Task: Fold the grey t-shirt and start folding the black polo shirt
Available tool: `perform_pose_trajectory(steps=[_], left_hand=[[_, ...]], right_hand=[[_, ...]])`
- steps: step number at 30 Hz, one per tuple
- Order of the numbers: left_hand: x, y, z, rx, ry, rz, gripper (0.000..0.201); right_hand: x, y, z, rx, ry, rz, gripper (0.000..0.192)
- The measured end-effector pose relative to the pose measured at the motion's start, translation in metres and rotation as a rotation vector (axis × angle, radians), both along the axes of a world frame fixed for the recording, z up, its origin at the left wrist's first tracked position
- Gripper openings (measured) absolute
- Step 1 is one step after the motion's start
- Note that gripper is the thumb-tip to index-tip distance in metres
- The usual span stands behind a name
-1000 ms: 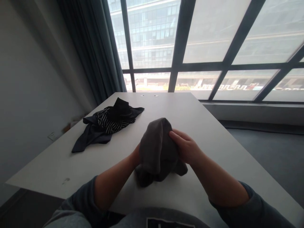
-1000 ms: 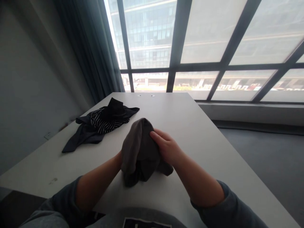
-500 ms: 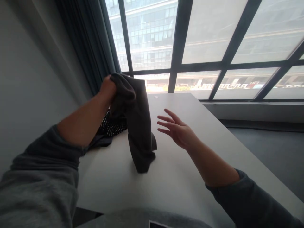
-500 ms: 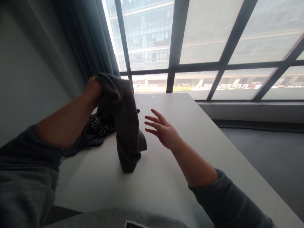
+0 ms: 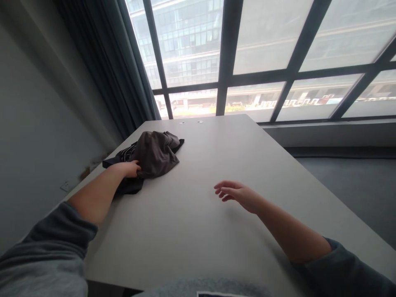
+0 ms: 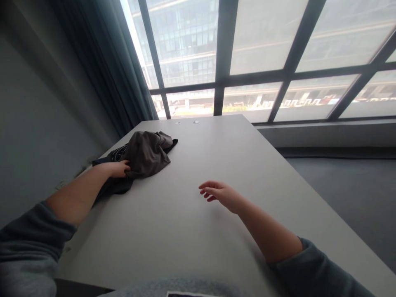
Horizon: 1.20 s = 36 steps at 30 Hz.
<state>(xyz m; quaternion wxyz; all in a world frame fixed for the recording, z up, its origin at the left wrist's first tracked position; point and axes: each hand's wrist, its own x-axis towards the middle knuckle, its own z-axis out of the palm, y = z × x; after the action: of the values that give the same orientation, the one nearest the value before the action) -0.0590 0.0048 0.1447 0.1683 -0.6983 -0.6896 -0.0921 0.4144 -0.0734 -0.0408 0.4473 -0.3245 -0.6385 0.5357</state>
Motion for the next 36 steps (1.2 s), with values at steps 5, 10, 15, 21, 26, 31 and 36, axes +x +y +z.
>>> perform_pose_trajectory(steps=[5,10,15,21,26,31,36], left_hand=[[-0.043,-0.024,-0.061,-0.104,0.04,0.142,0.112],[-0.021,-0.048,-0.122,-0.008,-0.168,0.415,0.089],[0.017,-0.034,-0.146,0.097,-0.205,0.319,0.086],[0.05,0.017,-0.114,0.132,-0.256,0.176,0.087],[0.055,0.067,-0.096,0.096,-0.287,0.306,0.078],[0.043,0.118,-0.076,0.085,-0.312,0.387,0.078],[0.03,0.16,-0.054,0.076,-0.362,0.433,0.085]], right_hand=[[0.018,-0.002,-0.024,0.007,-0.104,-0.124,0.048],[0.011,-0.004,-0.034,0.085,-0.197,-0.14,0.051],[-0.003,-0.009,-0.041,0.247,-0.361,-0.161,0.045],[-0.01,-0.013,-0.047,0.33,-0.456,-0.232,0.04],[-0.009,-0.014,-0.053,0.373,-0.484,-0.265,0.038],[-0.011,-0.016,-0.052,0.389,-0.502,-0.282,0.036],[-0.013,-0.019,-0.05,0.412,-0.501,-0.276,0.03]])
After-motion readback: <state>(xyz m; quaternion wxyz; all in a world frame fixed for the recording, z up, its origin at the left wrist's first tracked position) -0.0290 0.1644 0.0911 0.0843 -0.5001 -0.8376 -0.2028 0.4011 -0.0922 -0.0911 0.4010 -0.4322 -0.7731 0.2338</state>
